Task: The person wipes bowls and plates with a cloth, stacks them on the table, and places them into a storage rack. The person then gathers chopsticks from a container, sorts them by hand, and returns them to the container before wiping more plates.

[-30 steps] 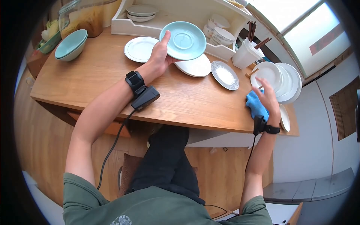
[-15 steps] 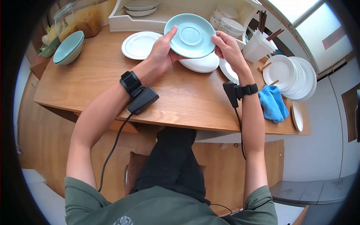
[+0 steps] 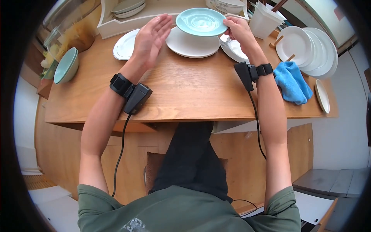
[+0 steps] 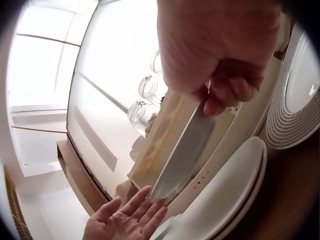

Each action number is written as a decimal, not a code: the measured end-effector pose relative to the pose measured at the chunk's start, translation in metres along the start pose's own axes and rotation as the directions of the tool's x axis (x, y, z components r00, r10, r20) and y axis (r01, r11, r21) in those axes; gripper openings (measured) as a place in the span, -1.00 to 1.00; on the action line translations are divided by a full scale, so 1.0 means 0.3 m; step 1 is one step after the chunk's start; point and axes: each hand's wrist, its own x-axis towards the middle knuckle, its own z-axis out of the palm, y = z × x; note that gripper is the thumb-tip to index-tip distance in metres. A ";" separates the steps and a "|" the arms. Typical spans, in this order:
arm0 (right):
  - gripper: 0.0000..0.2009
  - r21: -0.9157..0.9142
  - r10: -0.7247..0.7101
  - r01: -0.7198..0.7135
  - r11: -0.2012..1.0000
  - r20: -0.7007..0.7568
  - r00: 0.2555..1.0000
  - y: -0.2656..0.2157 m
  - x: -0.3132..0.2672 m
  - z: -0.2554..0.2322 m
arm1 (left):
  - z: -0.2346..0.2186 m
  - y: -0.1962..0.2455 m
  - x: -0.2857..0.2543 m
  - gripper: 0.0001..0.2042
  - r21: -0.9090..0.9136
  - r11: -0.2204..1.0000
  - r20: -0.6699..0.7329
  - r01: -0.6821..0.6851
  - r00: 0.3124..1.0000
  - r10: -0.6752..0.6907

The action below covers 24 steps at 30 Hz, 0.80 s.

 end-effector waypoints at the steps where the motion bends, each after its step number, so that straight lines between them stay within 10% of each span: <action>1: -0.79 0.008 0.001 -0.001 1.000 -0.008 1.000 0.004 -0.002 0.000 | 0.004 0.004 0.002 -0.52 0.021 0.999 -0.032 -0.030 0.999 0.030; 16: -0.72 -0.187 0.126 -0.088 0.978 0.202 0.971 0.024 -0.019 0.044 | -0.003 -0.024 -0.001 -0.41 0.083 0.994 -0.021 0.073 0.997 -0.072; 24: -0.66 -0.583 -0.218 0.222 0.782 0.078 0.973 0.074 -0.005 0.053 | 0.020 -0.026 -0.019 -0.36 0.094 0.993 -0.037 0.070 0.997 -0.067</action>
